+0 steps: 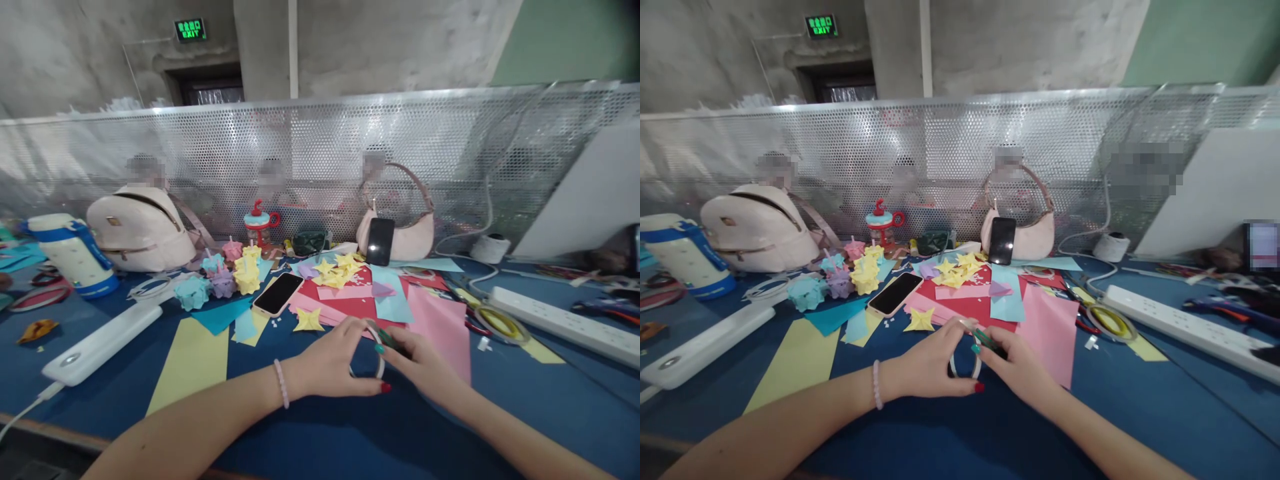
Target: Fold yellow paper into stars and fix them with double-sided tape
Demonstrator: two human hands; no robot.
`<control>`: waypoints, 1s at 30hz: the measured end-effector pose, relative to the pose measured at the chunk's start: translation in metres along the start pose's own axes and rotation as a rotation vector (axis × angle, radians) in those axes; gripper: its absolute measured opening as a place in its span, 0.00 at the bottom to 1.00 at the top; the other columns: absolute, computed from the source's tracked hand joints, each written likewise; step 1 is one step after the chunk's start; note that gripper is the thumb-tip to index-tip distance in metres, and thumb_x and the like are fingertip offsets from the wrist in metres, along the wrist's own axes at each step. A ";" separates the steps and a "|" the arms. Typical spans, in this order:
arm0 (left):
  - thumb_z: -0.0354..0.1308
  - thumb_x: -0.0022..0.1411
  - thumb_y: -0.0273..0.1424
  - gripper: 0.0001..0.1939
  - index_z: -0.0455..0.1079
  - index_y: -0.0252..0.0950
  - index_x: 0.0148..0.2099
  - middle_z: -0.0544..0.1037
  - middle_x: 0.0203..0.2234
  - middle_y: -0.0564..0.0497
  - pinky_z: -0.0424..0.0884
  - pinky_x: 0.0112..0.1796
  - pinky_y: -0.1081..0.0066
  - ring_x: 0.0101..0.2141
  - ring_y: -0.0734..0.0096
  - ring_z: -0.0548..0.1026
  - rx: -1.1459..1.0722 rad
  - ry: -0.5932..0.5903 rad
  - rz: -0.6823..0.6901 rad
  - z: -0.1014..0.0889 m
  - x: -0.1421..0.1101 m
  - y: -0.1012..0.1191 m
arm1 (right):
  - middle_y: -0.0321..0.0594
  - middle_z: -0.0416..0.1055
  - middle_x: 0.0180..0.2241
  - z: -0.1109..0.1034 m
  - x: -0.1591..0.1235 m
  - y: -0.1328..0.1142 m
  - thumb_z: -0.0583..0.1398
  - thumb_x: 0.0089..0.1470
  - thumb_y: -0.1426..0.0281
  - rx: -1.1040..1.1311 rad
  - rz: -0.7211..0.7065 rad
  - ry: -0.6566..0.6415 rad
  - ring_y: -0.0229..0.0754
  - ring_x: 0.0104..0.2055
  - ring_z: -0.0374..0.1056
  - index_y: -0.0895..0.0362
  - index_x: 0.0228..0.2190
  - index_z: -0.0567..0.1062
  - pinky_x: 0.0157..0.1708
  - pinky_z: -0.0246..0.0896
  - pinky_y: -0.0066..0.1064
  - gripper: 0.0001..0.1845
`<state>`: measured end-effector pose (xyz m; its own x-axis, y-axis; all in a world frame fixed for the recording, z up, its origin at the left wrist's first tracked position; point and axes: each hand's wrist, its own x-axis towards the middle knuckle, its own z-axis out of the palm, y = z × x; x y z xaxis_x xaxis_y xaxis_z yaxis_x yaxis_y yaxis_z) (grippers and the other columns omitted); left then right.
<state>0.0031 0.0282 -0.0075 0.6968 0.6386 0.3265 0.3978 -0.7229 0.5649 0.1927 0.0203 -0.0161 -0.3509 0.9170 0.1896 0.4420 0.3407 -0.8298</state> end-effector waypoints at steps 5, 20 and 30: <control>0.63 0.47 0.38 0.30 0.57 0.34 0.50 0.64 0.44 0.44 0.65 0.47 0.62 0.45 0.59 0.66 0.009 0.025 -0.012 0.002 0.001 0.001 | 0.37 0.68 0.25 0.001 -0.003 0.000 0.53 0.53 0.59 -0.031 -0.031 0.000 0.39 0.27 0.63 0.59 0.28 0.69 0.27 0.61 0.29 0.15; 0.62 0.47 0.37 0.28 0.57 0.35 0.49 0.65 0.44 0.45 0.65 0.47 0.64 0.45 0.60 0.67 -0.016 0.004 -0.001 -0.001 0.002 -0.002 | 0.38 0.69 0.24 0.001 0.000 0.003 0.51 0.54 0.61 -0.090 -0.056 0.001 0.43 0.31 0.66 0.57 0.26 0.68 0.30 0.63 0.32 0.14; 0.61 0.47 0.35 0.30 0.55 0.36 0.51 0.65 0.45 0.44 0.64 0.47 0.62 0.44 0.60 0.67 -0.051 -0.018 -0.026 -0.003 0.002 -0.004 | 0.39 0.69 0.26 -0.002 -0.005 -0.003 0.50 0.55 0.64 -0.154 -0.060 -0.024 0.40 0.28 0.64 0.58 0.29 0.69 0.27 0.60 0.29 0.13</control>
<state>0.0014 0.0329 -0.0068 0.6978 0.6515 0.2976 0.3852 -0.6916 0.6110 0.1945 0.0153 -0.0131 -0.3993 0.8896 0.2217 0.5402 0.4237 -0.7271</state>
